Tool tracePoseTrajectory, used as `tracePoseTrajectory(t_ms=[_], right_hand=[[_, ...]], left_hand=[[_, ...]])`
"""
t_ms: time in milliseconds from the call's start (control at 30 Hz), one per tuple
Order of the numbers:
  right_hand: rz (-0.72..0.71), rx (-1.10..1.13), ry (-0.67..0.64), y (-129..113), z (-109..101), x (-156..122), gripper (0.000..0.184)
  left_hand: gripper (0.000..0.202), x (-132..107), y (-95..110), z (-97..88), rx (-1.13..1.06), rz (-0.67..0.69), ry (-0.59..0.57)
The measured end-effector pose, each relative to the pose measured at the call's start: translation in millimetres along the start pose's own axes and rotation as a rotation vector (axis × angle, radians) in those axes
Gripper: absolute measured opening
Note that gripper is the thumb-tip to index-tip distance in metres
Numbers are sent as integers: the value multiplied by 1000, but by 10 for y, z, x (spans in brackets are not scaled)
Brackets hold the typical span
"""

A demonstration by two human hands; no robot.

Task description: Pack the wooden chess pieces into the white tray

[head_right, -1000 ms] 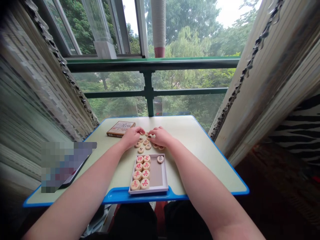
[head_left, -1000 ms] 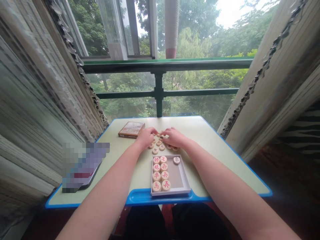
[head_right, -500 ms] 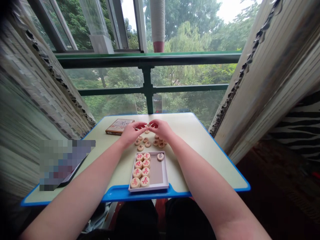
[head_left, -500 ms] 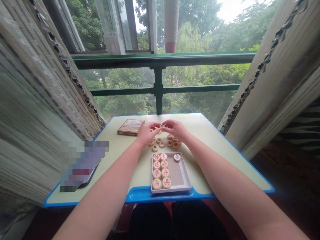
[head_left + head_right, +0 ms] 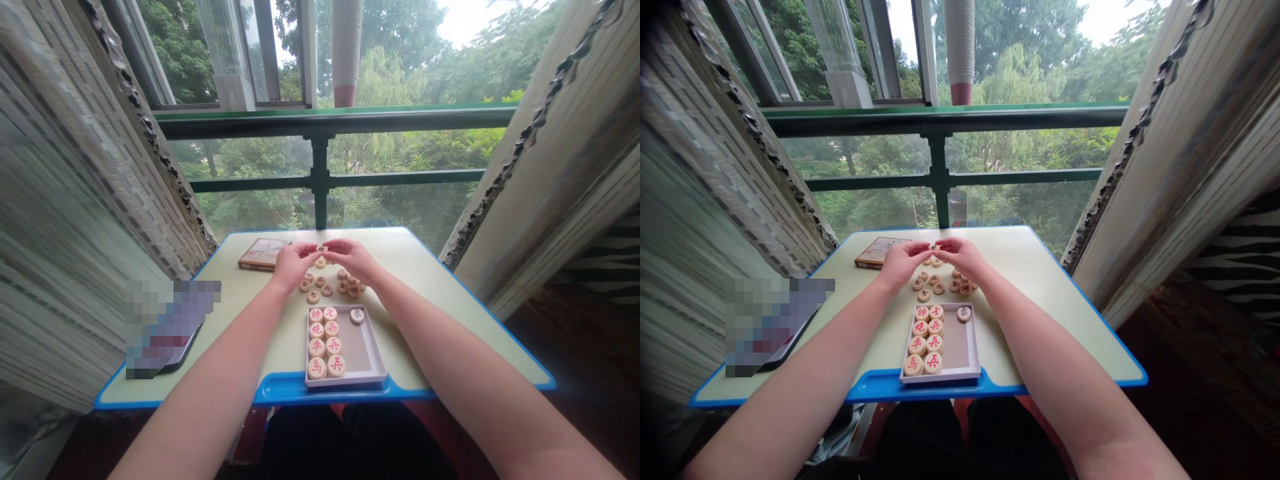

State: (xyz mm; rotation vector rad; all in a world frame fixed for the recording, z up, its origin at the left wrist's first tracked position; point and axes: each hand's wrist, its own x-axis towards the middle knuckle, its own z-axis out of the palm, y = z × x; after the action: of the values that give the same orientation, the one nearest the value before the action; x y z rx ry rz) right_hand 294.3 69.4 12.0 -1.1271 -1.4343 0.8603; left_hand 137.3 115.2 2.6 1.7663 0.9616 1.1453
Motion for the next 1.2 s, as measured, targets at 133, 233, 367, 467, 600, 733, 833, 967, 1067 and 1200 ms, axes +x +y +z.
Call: tracePoseTrajectory(t_ms=[133, 233, 367, 467, 600, 733, 833, 967, 1067, 1200], right_hand=[[6, 100, 21, -10, -13, 9, 28], [6, 148, 17, -19, -17, 17, 31], [-15, 192, 15, -48, -14, 20, 34], [-17, 213, -12, -68, -14, 13, 31], [16, 223, -43, -69, -9, -1, 30], [-25, 143, -35, -67, -19, -3, 27], [-56, 74, -35, -94, -57, -10, 33], [-47, -23, -75, -183, -131, -59, 35], [-39, -95, -93, -288, -178, -107, 33], [4, -193, -146, -439, -227, -173, 32]], left_hand=[[36, -6, 39, -8, -64, 8, 25], [38, -8, 48, -6, -141, 4, 15], [37, -15, 24, -4, -146, 38, -10], [31, -36, 22, -5, 5, 142, 7], [27, -79, 74, -8, 240, 265, 68], [26, -103, 120, -17, 327, 318, 101], [28, -110, 138, -23, 318, 354, 92], [28, -128, 183, -22, 340, 349, 76], [28, -152, 222, -22, 300, 276, 14], [32, -209, 235, -32, 137, 176, -125]])
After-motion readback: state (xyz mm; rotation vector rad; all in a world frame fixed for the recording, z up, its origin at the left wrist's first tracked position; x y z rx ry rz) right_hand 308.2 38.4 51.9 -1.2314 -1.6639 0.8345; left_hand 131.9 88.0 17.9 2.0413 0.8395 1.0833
